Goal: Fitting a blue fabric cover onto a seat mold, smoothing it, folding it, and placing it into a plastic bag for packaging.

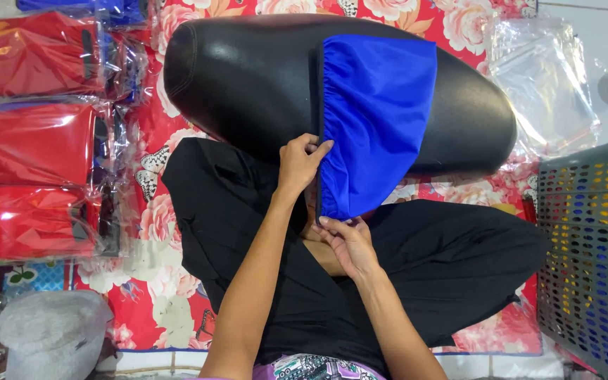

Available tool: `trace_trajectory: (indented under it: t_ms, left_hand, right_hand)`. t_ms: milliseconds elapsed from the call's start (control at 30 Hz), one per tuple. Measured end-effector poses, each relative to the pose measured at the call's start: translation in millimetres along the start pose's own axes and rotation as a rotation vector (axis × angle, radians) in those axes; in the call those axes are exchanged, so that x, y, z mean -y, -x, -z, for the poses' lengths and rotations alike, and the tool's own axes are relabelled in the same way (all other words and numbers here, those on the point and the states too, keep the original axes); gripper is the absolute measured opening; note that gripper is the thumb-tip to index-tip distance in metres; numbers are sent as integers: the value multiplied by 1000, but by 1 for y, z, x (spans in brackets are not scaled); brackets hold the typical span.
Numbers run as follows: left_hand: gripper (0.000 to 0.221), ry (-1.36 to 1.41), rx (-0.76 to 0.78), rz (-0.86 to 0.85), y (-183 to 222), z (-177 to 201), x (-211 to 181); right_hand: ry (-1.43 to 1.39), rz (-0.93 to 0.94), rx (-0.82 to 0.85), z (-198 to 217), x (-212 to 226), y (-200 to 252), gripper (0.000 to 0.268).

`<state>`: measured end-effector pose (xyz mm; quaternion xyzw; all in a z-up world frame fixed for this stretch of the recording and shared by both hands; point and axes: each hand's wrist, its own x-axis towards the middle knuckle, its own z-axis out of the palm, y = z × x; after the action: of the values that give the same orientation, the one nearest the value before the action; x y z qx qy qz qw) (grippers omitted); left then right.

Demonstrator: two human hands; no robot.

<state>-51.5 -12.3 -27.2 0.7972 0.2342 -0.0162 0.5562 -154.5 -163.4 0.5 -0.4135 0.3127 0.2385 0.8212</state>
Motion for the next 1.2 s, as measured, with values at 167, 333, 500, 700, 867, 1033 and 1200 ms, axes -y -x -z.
trace_trajectory:
  t_ms: [167, 333, 500, 700, 867, 1033, 1200]
  left_hand:
    - [40, 10, -21, 16, -3, 2, 4]
    - [39, 92, 15, 50, -1, 3, 2]
    - [38, 164, 35, 142, 8, 6, -15]
    - [41, 257, 38, 188, 6, 1, -7]
    - [42, 251, 46, 171, 14, 7, -18]
    - [52, 25, -6, -48, 27, 20, -28]
    - [54, 211, -25, -675, 27, 19, -17]
  right_hand:
    - [365, 171, -35, 1, 19, 21, 108]
    - [1184, 1143, -219, 27, 35, 9, 135]
    - [1782, 1842, -256, 36, 24, -22, 68]
    - [1559, 1947, -156, 28, 22, -21, 24]
    - [1483, 1803, 113, 14, 50, -14, 26]
    - [1479, 1745, 286, -14, 93, -18, 21]
    - [1545, 1205, 493, -55, 140, -35, 17]
